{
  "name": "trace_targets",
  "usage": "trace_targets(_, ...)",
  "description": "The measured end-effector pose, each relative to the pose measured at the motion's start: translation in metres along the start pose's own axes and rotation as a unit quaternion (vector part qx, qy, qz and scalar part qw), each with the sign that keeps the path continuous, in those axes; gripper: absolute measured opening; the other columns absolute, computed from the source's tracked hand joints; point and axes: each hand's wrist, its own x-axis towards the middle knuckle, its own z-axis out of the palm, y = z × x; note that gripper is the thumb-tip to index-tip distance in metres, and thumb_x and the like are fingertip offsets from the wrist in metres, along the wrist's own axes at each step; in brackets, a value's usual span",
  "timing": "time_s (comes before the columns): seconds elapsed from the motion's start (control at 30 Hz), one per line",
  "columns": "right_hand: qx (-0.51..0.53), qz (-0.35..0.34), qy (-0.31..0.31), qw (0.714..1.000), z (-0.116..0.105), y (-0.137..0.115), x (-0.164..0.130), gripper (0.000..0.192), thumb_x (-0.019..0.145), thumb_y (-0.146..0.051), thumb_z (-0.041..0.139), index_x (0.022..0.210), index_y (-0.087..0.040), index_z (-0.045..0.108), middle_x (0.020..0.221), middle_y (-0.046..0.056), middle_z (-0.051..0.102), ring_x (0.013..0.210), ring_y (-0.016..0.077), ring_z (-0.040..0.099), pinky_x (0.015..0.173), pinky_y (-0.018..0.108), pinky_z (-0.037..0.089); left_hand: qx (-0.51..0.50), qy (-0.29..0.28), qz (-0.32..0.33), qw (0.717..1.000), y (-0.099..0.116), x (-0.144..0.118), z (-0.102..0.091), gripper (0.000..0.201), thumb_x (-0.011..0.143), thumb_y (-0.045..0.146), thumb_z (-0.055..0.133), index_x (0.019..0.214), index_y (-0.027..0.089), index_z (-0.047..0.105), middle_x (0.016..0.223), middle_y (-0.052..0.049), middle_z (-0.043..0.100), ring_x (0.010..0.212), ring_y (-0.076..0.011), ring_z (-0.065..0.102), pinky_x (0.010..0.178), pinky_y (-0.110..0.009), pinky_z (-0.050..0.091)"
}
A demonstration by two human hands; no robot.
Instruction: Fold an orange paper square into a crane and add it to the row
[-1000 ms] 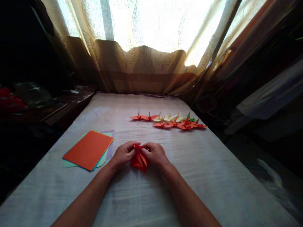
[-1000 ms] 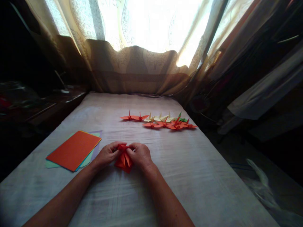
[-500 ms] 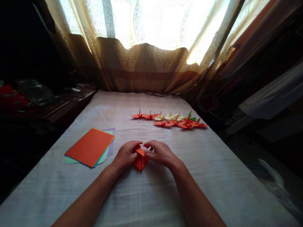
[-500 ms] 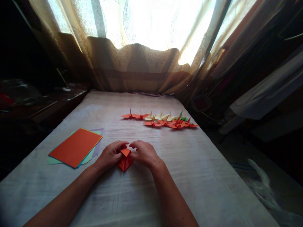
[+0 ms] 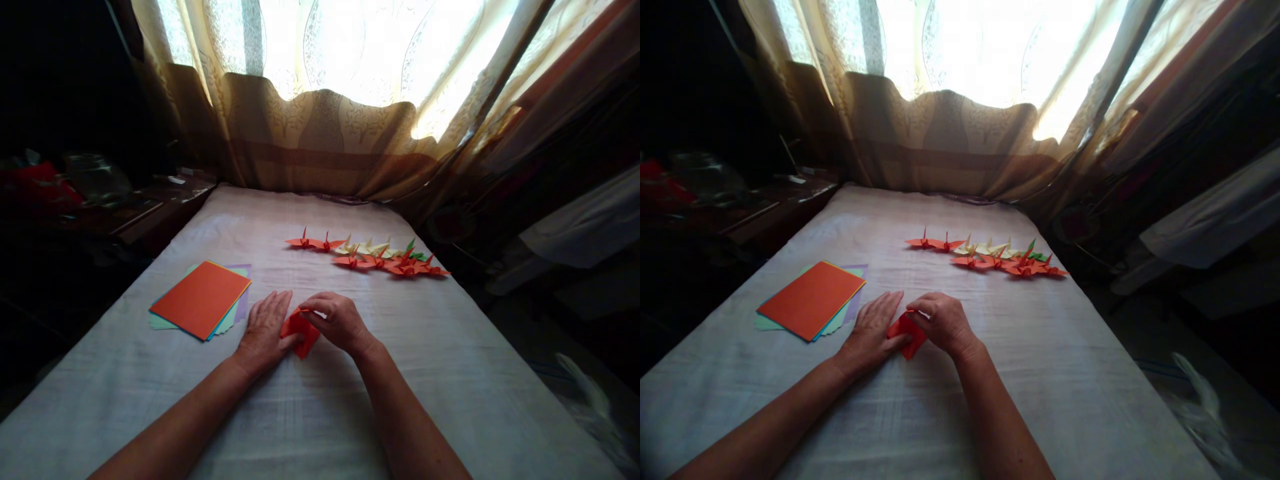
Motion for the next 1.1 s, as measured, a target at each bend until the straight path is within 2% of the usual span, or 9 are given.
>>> trace_targets(0.07, 0.004, 0.005, 0.015, 1.0, 0.004, 0.001, 0.0, 0.012, 0.088, -0.023, 0.065, 0.092, -0.025, 0.076, 0.091, 0.003, 0.076, 0.082, 0.0151, 0.07, 0.077, 0.023, 0.05, 0.017, 0.024, 0.016, 0.999, 0.002, -0.01, -0.003, 0.081, 0.084, 0.044, 0.067, 0.15, 0.018, 0.028, 0.151, -0.016, 0.042, 0.141, -0.0338, 0.036, 0.112, -0.052, 0.031)
trace_targets(0.13, 0.008, 0.015, 0.03, 0.999, 0.009, 0.001, 0.0, 0.012, 0.088, -0.022, 0.064, 0.09, -0.025, 0.076, 0.088, 0.002, 0.076, 0.08, 0.015, 0.069, 0.076, 0.023, 0.05, 0.021, 0.058, 0.043, 0.997, 0.006, -0.018, -0.01, 0.077, 0.086, 0.043, 0.064, 0.15, 0.017, 0.028, 0.151, -0.017, 0.042, 0.141, -0.0337, 0.035, 0.111, -0.052, 0.032)
trace_targets(0.2, 0.009, 0.028, 0.039, 0.999, 0.013, 0.001, 0.0, 0.012, 0.087, -0.02, 0.065, 0.088, -0.025, 0.076, 0.086, 0.002, 0.076, 0.079, 0.0154, 0.069, 0.075, 0.024, 0.05, 0.01, 0.085, 0.073, 0.994, 0.011, -0.025, -0.02, 0.063, 0.09, 0.038, 0.059, 0.145, 0.017, 0.037, 0.145, -0.016, 0.048, 0.137, -0.0322, 0.04, 0.11, -0.051, 0.034)
trace_targets(0.27, 0.007, 0.043, 0.037, 0.998, 0.015, 0.001, 0.0, 0.012, 0.086, -0.019, 0.065, 0.087, -0.025, 0.076, 0.085, 0.002, 0.076, 0.078, 0.0157, 0.069, 0.074, 0.024, 0.05, -0.011, 0.086, 0.1, 0.991, 0.017, -0.029, -0.028, 0.042, 0.093, 0.032, 0.054, 0.133, 0.019, 0.051, 0.134, -0.014, 0.057, 0.128, -0.0294, 0.049, 0.108, -0.048, 0.038)
trace_targets(0.37, 0.007, 0.064, 0.028, 0.998, 0.017, 0.001, 0.001, 0.014, 0.085, -0.018, 0.064, 0.087, -0.026, 0.076, 0.085, 0.002, 0.076, 0.079, 0.0156, 0.069, 0.075, 0.024, 0.05, -0.025, 0.045, 0.143, 0.988, 0.022, -0.032, -0.033, 0.033, 0.095, 0.03, 0.05, 0.124, 0.021, 0.059, 0.128, -0.011, 0.062, 0.121, -0.0278, 0.054, 0.108, -0.048, 0.039)
trace_targets(0.53, 0.016, 0.11, 0.005, 0.994, 0.014, 0.0, 0.009, 0.016, 0.085, -0.02, 0.062, 0.088, -0.025, 0.076, 0.086, 0.002, 0.077, 0.08, 0.0159, 0.07, 0.076, 0.024, 0.049, -0.007, -0.05, 0.202, 0.978, 0.021, -0.032, -0.023, 0.061, 0.094, 0.047, 0.054, 0.147, 0.02, 0.041, 0.145, -0.012, 0.052, 0.136, -0.0294, 0.043, 0.116, -0.049, 0.029)
trace_targets(0.63, 0.033, 0.149, -0.039, 0.988, 0.01, 0.0, 0.016, 0.015, 0.085, -0.023, 0.061, 0.085, -0.025, 0.077, 0.085, 0.001, 0.077, 0.077, 0.0152, 0.069, 0.073, 0.023, 0.048, -0.004, -0.091, 0.19, 0.978, 0.019, -0.032, -0.018, 0.067, 0.093, 0.053, 0.053, 0.149, 0.019, 0.039, 0.146, -0.012, 0.051, 0.138, -0.0292, 0.042, 0.118, -0.048, 0.026)
trace_targets(0.73, 0.059, 0.189, -0.068, 0.978, 0.009, 0.002, 0.023, 0.018, 0.085, -0.027, 0.06, 0.079, -0.024, 0.076, 0.074, -0.001, 0.075, 0.067, 0.0136, 0.065, 0.065, 0.022, 0.046, -0.008, -0.109, 0.176, 0.978, 0.019, -0.033, -0.016, 0.067, 0.093, 0.057, 0.051, 0.148, 0.02, 0.041, 0.148, -0.011, 0.049, 0.139, -0.0287, 0.041, 0.119, -0.047, 0.024)
trace_targets(1.1, 0.084, 0.227, -0.053, 0.969, 0.033, 0.018, 0.027, 0.024, 0.085, -0.034, 0.056, 0.072, -0.019, 0.07, 0.062, -0.004, 0.065, 0.058, 0.0104, 0.053, 0.056, 0.02, 0.039, -0.004, -0.15, 0.152, 0.977, 0.027, -0.032, -0.025, 0.065, 0.093, 0.056, 0.05, 0.148, 0.021, 0.04, 0.151, -0.01, 0.045, 0.142, -0.0281, 0.037, 0.119, -0.05, 0.017)
